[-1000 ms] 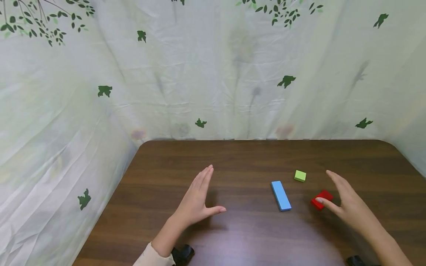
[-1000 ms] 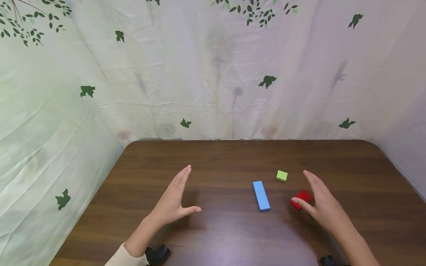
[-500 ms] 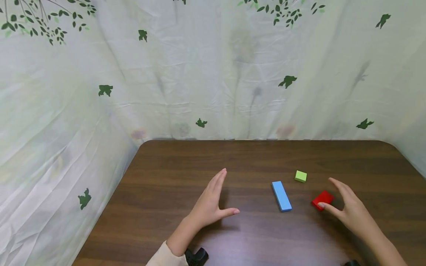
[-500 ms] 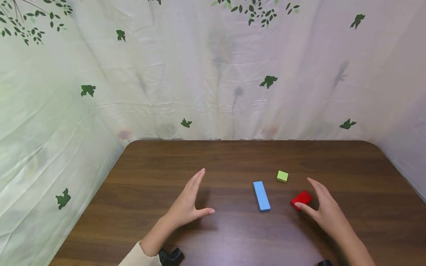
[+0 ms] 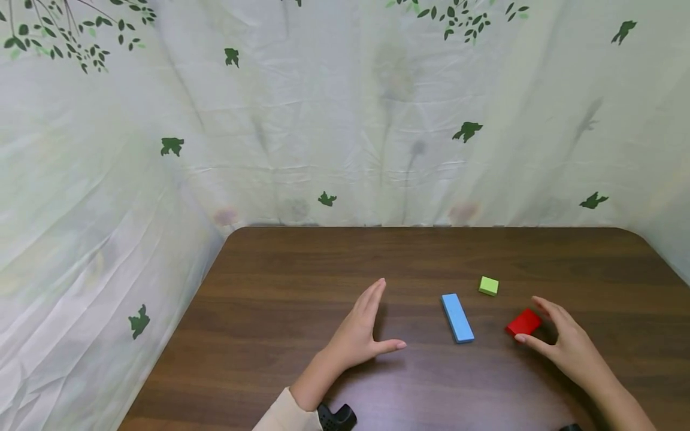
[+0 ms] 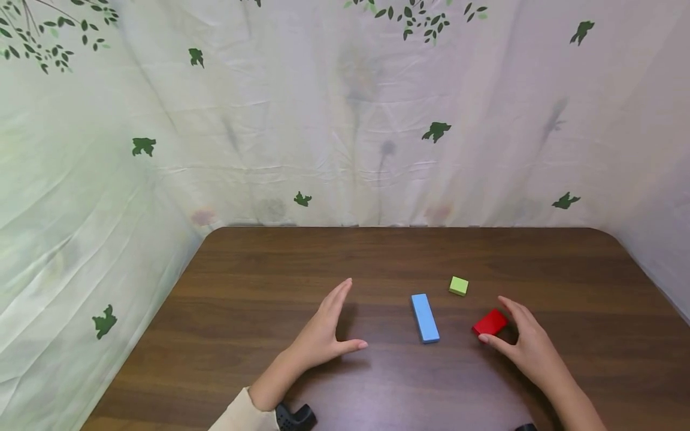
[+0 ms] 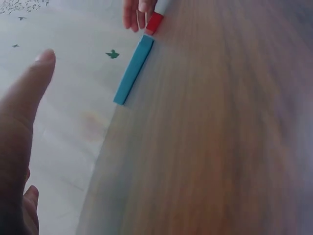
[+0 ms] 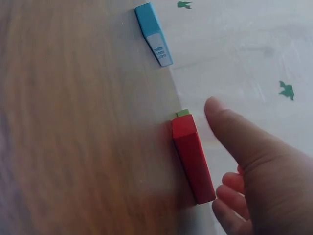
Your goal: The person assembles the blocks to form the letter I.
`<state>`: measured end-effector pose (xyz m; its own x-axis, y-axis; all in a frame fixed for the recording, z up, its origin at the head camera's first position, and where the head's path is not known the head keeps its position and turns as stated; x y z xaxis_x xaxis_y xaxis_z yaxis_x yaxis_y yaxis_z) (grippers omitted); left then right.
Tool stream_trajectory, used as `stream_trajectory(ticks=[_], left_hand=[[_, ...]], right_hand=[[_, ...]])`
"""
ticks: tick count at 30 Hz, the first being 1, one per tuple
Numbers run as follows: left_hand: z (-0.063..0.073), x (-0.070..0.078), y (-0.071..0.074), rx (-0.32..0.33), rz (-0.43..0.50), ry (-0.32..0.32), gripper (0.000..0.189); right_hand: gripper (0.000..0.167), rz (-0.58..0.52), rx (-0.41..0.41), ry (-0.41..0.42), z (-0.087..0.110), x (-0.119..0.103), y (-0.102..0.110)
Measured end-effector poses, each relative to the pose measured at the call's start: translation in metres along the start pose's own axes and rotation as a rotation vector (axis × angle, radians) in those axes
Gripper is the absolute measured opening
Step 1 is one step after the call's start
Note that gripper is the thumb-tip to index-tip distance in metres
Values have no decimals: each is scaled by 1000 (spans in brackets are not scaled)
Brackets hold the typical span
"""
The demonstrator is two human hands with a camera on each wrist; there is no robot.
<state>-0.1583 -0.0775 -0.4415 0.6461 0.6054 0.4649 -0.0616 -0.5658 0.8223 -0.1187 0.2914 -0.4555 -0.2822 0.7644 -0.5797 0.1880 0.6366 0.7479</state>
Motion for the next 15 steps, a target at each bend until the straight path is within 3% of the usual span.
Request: stream_trajectory(ticks=[15], left_hand=[[-15,8,-26,-64,-21,-16,105]], right_hand=[[78,13,-58,-35,0,6,-4]])
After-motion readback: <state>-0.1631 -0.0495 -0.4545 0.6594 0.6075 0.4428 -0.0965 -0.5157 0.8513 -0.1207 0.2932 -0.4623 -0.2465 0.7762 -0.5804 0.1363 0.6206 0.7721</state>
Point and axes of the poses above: each hand's wrist, its own z-axis away from the middle knuckle, its own y-axis out of the back of the hand, x = y × z, the point moved 1 cm from there along -z, towards the middle knuckle, and after that the axes turned 1 degree about -x, right-handed, at the moved point
